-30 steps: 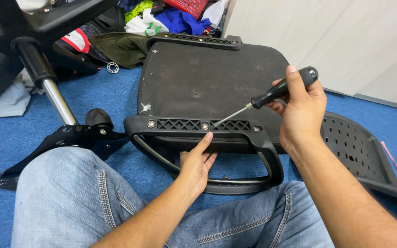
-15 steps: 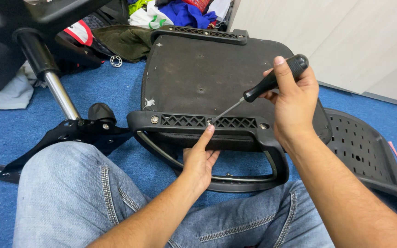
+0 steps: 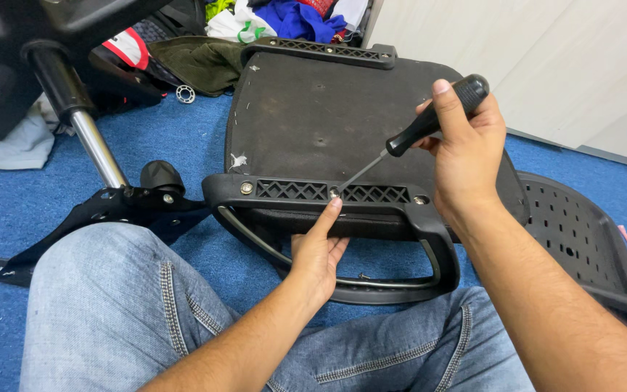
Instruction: The person uses a screwdriver to remove screws from the underside of an office chair seat. They systematically loosen and remove multiple screws from the seat frame while sitting on the floor.
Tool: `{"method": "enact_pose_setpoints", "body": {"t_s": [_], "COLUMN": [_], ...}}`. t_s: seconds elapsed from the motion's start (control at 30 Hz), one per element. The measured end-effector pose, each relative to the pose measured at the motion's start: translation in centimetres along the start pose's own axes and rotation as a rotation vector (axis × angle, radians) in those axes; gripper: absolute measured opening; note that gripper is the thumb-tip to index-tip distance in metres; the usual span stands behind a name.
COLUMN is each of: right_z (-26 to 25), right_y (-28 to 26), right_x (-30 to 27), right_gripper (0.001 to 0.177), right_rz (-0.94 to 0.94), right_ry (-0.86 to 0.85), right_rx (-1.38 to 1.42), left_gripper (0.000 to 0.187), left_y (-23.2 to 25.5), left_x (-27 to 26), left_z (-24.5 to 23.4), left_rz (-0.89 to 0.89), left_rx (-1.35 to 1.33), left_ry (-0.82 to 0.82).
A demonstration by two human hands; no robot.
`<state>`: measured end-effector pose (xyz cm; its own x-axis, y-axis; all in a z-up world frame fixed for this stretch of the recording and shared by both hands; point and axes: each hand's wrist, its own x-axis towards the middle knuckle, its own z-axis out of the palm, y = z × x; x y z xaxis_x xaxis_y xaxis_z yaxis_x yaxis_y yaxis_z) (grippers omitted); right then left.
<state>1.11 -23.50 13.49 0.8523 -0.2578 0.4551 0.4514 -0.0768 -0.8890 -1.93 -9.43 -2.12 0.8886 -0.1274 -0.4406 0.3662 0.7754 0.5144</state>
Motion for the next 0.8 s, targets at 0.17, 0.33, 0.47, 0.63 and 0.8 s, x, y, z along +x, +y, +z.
{"method": "enact_pose_setpoints", "body": {"t_s": [0.17, 0.33, 0.47, 0.63, 0.8], "right_z": [0.4, 1.0, 1.4, 1.4, 1.4], "right_y": [0.1, 0.2, 0.3, 0.3, 0.4], "right_x": [0.3, 1.5, 2.4, 2.9, 2.7], "right_gripper": [0.019, 0.021, 0.022, 0.023, 0.023], "right_rz": [-0.018, -0.038, -0.017, -0.042, -0.007], "right_ry": [-0.026, -0.094, -0.124, -0.166, -0.164], "right_rx": [-0.035, -0.045, -0.071, -0.091, -0.108], "left_gripper": [0.076, 0.074, 0.073, 0.072, 0.067], "left_y": [-0.1, -0.1, -0.1, -0.1, 0.0], "left_x": [0.1, 0.1, 0.1, 0.1, 0.1], "left_z": [0.0, -0.1, -0.2, -0.1, -0.1], "left_rz": [0.003, 0.003, 0.004, 0.015, -0.003], "left_rx": [0.001, 0.000, 0.007, -0.001, 0.018], "left_ry": [0.001, -0.007, -0.014, -0.016, 0.002]}}
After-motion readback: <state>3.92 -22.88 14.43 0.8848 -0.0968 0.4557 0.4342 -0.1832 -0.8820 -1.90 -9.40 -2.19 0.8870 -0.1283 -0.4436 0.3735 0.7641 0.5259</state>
